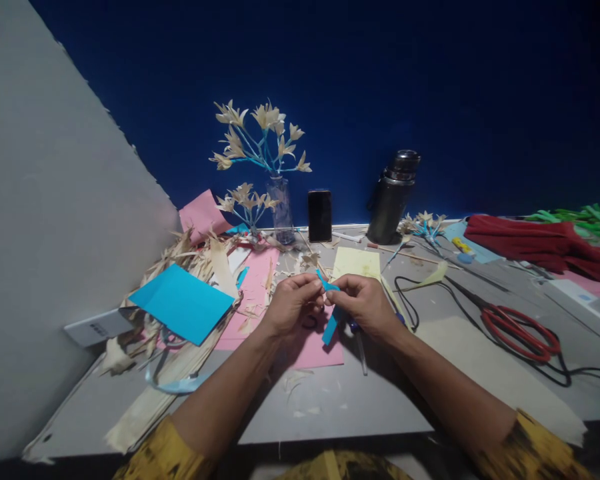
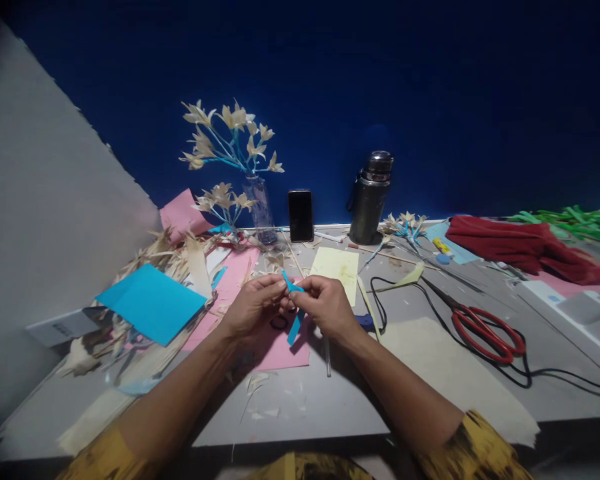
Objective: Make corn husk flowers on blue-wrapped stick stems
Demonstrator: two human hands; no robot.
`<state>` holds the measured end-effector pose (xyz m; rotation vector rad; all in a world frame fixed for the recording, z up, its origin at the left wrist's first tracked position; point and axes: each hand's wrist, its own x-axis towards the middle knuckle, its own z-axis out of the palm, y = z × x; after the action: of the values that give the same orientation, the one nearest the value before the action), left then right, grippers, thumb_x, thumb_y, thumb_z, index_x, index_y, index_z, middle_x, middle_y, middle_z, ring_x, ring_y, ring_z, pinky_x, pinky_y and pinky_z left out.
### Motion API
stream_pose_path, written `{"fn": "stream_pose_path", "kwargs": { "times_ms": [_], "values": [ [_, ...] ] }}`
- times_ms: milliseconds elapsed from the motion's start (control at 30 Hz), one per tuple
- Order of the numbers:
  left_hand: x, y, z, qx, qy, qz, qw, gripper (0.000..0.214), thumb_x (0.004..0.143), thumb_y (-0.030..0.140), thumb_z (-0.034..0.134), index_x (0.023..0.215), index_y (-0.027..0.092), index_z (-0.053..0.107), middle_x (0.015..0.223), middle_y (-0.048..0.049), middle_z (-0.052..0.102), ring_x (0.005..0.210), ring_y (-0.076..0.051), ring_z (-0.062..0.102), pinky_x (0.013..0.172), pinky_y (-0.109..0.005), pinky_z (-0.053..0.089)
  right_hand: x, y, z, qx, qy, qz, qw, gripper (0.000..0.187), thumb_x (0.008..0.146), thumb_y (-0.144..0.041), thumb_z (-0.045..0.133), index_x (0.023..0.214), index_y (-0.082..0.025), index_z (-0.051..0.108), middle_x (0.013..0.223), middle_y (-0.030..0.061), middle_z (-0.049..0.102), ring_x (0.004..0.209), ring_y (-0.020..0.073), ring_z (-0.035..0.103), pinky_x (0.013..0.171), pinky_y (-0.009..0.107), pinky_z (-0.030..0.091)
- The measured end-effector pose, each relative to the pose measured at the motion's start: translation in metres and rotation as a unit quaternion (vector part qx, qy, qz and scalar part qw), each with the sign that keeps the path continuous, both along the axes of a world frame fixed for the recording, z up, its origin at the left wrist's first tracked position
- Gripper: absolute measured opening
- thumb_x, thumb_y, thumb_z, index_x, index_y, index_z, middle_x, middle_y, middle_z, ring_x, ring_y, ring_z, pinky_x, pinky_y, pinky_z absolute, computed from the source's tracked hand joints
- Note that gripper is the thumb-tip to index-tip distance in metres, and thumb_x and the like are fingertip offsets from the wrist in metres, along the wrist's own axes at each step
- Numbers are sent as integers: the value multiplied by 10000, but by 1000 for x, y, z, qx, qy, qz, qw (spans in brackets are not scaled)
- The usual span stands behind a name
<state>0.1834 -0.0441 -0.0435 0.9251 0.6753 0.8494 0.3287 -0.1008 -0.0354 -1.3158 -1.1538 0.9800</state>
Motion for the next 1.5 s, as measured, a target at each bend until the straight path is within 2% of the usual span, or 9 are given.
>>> {"fn": "stream_pose_path", "kwargs": {
  "times_ms": [133, 267, 467, 667, 867, 1033, 1167, 1267, 1500],
  "values": [
    [-2, 3, 2, -36, -12, -22, 999, 248, 666, 253, 848, 785, 151, 656, 595, -12, 639, 533, -105, 607, 530, -193, 452, 4, 1, 2, -27, 80, 51, 995, 181, 676, -335, 777, 685, -164, 719, 699, 42, 751, 644, 166, 670, 617, 263, 511],
    [0, 1, 2, -28, -5, -15, 999, 271, 659, 267, 850, 710, 162, 605, 562, 17, 595, 521, -113, 602, 538, -211, 464, 5, 1, -4, -18, 73, 67, 995, 176, 700, -333, 771, 737, -164, 736, 744, 54, 765, 701, 186, 695, 669, 287, 529],
    [7, -7, 2, 40, 61, 106, 992, 251, 677, 267, 804, 635, 159, 581, 567, 23, 571, 523, -111, 593, 561, -241, 497, 2, 1, -9, 51, -86, 30, 995, 143, 806, -296, 677, 742, -183, 735, 700, 14, 729, 668, 161, 657, 623, 251, 475],
    [8, -13, -2, 34, 113, 137, 984, 250, 685, 338, 791, 666, 174, 603, 517, 26, 558, 404, -109, 508, 393, -223, 397, -5, 1, -11, 93, -242, -37, 965, 143, 824, -266, 641, 738, -197, 732, 714, 9, 716, 672, 152, 597, 600, 244, 401],
    [6, -7, -3, 24, 24, 91, 995, 264, 684, 339, 817, 787, 162, 652, 626, -13, 651, 502, -124, 594, 488, -235, 477, -2, 1, -4, 10, -19, -3, 1000, 195, 754, -358, 723, 679, -181, 688, 618, 9, 684, 536, 145, 590, 504, 243, 418],
    [0, -2, 4, -37, -17, -43, 998, 329, 650, 287, 861, 890, 123, 709, 635, -29, 661, 551, -111, 618, 518, -197, 464, 6, 2, -2, -38, 130, 82, 987, 188, 700, -324, 776, 646, -165, 690, 682, 35, 724, 635, 151, 649, 604, 246, 492],
    [-4, -3, 8, -60, -9, -68, 996, 323, 640, 312, 886, 835, 151, 685, 608, -11, 642, 533, -118, 623, 459, -182, 408, 9, 2, -5, -56, 198, 142, 968, 186, 689, -313, 795, 676, -151, 704, 687, 41, 721, 663, 152, 657, 652, 252, 505],
    [-3, -2, 7, -47, -8, -49, 998, 329, 611, 318, 905, 786, 152, 682, 595, -5, 641, 525, -125, 624, 475, -201, 430, 9, 1, -4, -53, 178, 140, 973, 211, 688, -347, 800, 689, -156, 710, 687, 43, 723, 681, 167, 665, 670, 271, 514],
    [-1, 2, 0, -7, 22, 10, 1000, 272, 605, 286, 889, 712, 137, 689, 639, -23, 662, 568, -141, 631, 563, -263, 499, 8, 0, -4, 7, -22, 56, 998, 159, 749, -326, 741, 700, -175, 731, 677, 18, 717, 610, 157, 634, 570, 252, 456]
  ]
}}
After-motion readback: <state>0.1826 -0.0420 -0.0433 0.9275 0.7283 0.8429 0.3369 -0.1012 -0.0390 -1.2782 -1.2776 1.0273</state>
